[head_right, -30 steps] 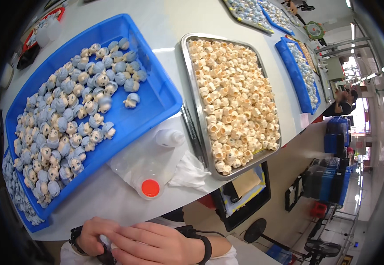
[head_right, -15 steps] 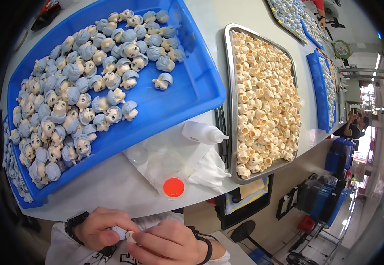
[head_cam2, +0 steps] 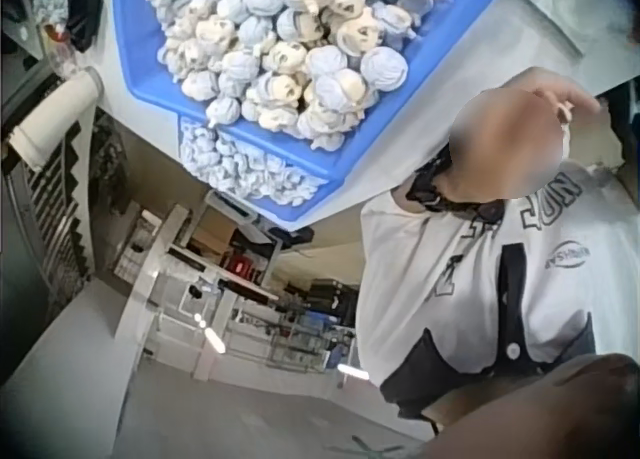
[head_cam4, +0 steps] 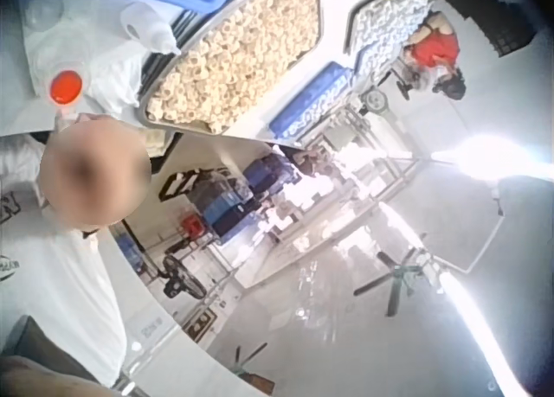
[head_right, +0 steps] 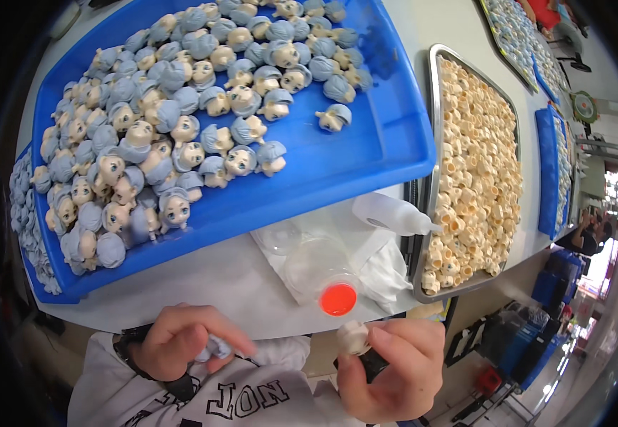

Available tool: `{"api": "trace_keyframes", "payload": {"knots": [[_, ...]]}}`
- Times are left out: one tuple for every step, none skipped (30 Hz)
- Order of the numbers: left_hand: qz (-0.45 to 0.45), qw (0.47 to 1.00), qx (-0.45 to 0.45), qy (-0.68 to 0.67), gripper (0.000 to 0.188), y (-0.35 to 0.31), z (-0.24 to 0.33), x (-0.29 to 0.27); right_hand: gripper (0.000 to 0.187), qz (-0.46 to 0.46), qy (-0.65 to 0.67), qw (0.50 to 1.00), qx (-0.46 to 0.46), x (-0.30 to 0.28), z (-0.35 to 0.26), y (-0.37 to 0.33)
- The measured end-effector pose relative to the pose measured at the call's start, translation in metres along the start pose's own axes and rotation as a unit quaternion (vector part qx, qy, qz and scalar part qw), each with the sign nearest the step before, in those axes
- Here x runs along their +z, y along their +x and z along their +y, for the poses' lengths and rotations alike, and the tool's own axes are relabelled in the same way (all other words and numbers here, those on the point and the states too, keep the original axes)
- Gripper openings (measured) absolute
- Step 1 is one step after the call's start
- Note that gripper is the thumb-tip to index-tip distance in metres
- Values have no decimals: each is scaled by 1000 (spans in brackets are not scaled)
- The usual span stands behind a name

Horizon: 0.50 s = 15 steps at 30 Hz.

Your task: The person repeatedly picks up small doll heads and bodies from trays on a table. They apply a red substance from a small container to the body parts and then attach the heads to the bodies. The assembled dolls are placed into a blue tray. The process is repetitive and involves handling small components one by one.

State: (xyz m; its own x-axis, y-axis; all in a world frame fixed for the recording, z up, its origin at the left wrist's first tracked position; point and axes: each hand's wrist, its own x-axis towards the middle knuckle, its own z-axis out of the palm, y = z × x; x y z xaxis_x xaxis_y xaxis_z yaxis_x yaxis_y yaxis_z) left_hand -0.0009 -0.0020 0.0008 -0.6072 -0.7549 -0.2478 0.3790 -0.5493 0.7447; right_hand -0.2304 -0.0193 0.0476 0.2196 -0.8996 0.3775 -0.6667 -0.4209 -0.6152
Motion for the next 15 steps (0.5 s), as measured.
{"api": "trace_keyframes", "payload": {"knots": [[12,999,7,-33,41,2,1,3,34,-11,-2,1000,13,-1,0,0],[7,999,4,-41,39,2,0,3,33,-17,-3,1000,20,-1,0,2],[1,999,1,-47,38,1,1,3,32,-23,-5,999,27,0,-1,4],[-5,999,-2,-54,37,0,1,2,31,-27,-7,999,34,2,-2,7],[-7,1000,-8,-28,37,1,2,2,30,-37,-12,999,34,2,-3,11],[-9,1000,-13,-3,37,1,3,4,30,-47,-16,998,35,1,-3,14],[-11,1000,-18,23,37,2,3,5,33,-63,-22,997,38,-2,-2,16],[-17,999,-23,39,38,1,3,4,33,-71,-30,996,34,-4,-2,17],[-24,998,-27,54,38,1,3,4,34,-79,-38,996,30,-6,-3,18],[-29,997,-31,69,39,1,3,3,34,-87,-46,995,26,-8,-4,19],[-22,997,-42,57,40,1,3,5,35,-81,-48,995,25,-8,-2,19],[-28,997,-36,65,40,1,2,4,36,-91,-51,994,25,-7,-2,20],[-35,996,-29,73,41,1,1,2,36,-101,-54,993,25,-8,-2,22],[-42,996,-23,79,42,0,-1,1,37,-113,-58,992,25,-8,-2,23],[-31,996,-10,81,42,0,-3,2,37,-125,-64,990,25,-9,-3,25]]}}
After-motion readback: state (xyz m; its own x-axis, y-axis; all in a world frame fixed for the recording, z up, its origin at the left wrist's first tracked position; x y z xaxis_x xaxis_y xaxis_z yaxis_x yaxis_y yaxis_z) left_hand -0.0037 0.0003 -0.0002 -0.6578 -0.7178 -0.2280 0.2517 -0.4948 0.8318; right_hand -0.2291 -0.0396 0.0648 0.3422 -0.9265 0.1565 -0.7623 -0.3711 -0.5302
